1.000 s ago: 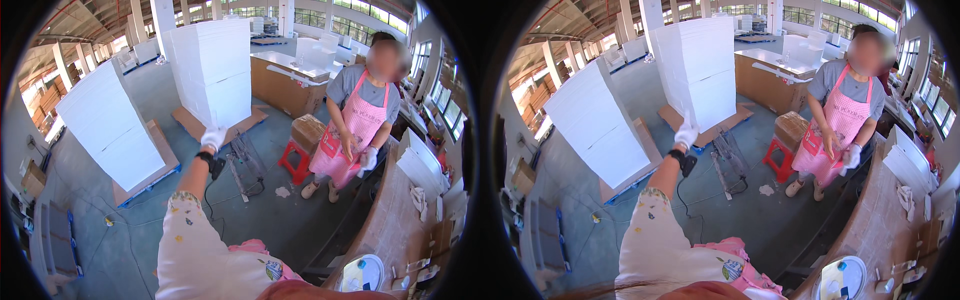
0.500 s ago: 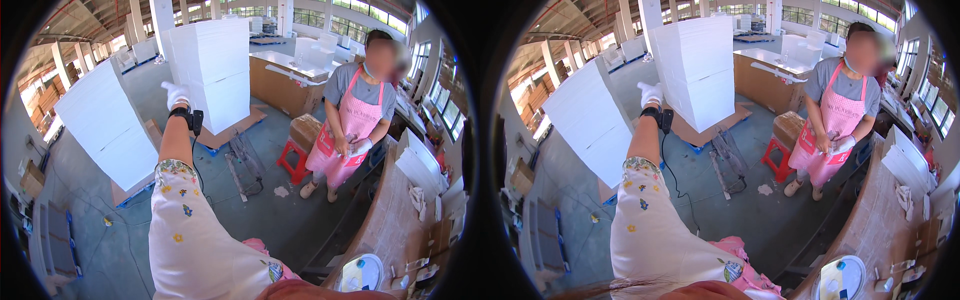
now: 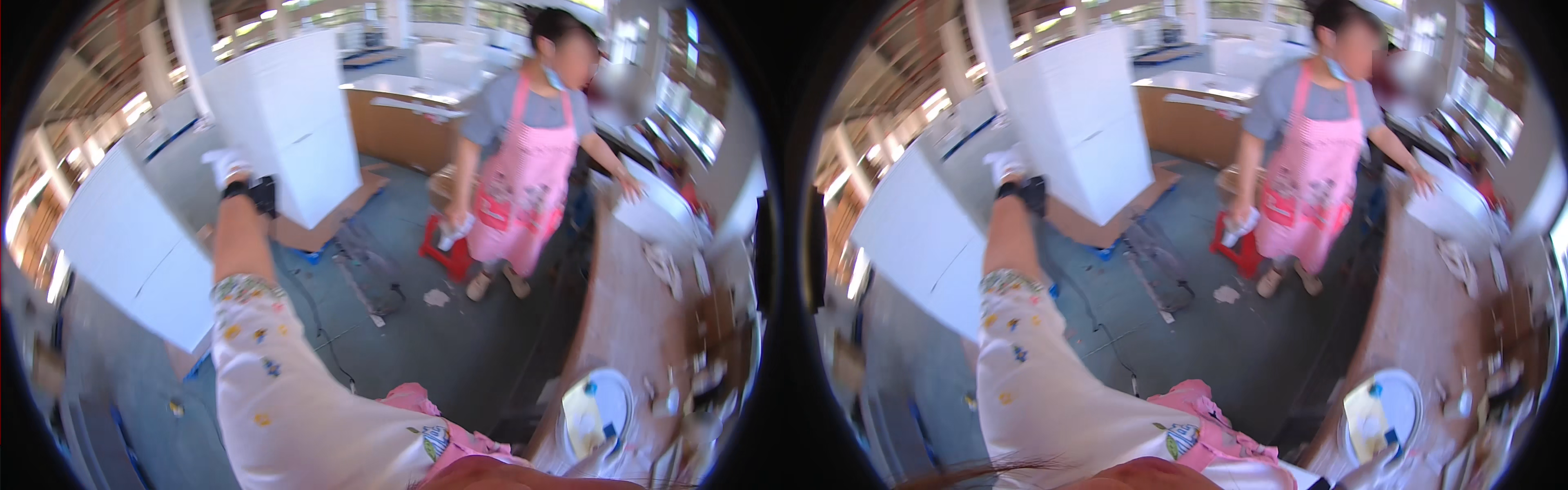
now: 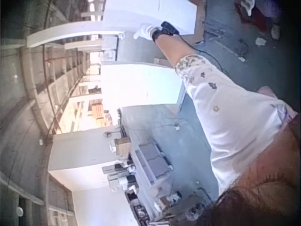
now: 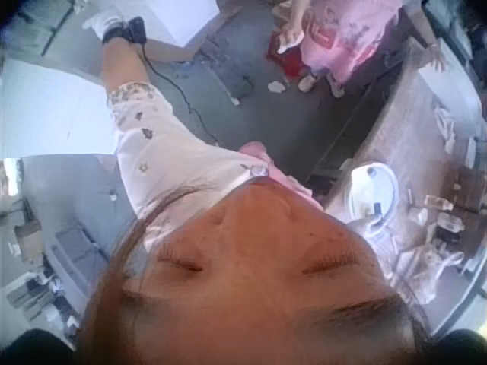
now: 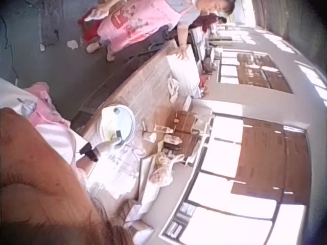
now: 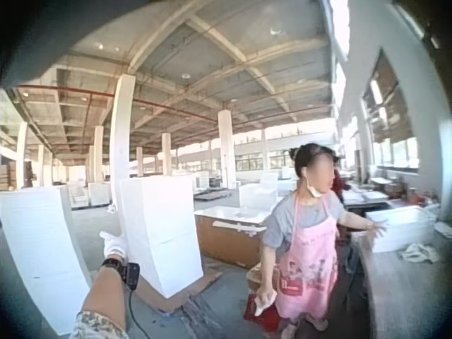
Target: Cleaning and inspecting a white cabinet door panel using a cloth, scraper block, and cleaning solution.
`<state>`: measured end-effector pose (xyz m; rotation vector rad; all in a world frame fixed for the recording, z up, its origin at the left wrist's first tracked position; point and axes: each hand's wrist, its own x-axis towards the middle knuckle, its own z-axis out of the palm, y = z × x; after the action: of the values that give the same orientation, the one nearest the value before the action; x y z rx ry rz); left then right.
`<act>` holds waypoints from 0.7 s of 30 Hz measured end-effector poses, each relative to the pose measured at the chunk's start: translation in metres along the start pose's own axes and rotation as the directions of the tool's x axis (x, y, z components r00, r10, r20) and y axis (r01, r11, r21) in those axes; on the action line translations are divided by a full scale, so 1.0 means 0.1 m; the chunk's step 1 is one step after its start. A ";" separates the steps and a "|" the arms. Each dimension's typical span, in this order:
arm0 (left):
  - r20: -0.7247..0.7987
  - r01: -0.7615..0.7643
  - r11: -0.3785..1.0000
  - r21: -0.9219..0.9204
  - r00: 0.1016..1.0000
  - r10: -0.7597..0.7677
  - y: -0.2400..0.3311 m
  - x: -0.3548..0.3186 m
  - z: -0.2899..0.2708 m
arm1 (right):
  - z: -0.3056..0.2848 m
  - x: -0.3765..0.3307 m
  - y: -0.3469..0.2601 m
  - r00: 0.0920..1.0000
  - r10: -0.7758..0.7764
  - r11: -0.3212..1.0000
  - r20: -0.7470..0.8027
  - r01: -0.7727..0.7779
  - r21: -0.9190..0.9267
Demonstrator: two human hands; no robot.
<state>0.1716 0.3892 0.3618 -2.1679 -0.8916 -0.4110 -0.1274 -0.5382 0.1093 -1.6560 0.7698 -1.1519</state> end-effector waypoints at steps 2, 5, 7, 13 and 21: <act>-0.321 -0.139 0.923 -0.358 0.947 0.018 -0.50 0.09 0.43 | -0.10 0.01 0.25 0.993 0.111 0.993 0.033 -0.112 0.032; 0.319 0.316 0.076 -0.946 0.948 0.022 0.78 -0.06 -0.23 | -0.16 -0.23 -0.18 0.993 0.104 0.994 -0.057 -0.102 0.037; 0.357 0.373 -0.108 -0.921 0.923 0.147 0.81 -0.18 -0.32 | -0.10 -0.20 -0.25 0.989 0.143 0.989 -0.023 -0.142 0.044; 0.251 0.352 -0.153 -0.923 0.855 0.454 1.81 -0.83 -0.85 | -0.33 -0.39 -0.33 0.960 0.223 0.972 -0.171 -0.205 0.118; -0.169 0.126 -0.205 -0.971 0.249 0.954 3.31 -2.64 -1.86 | -0.97 -0.65 -0.31 0.868 0.457 0.811 -0.195 -0.316 0.493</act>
<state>0.2168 -0.0313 0.1763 -3.8606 0.7100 1.0223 -0.2423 -0.5039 0.1270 -0.8878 0.9084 -1.1846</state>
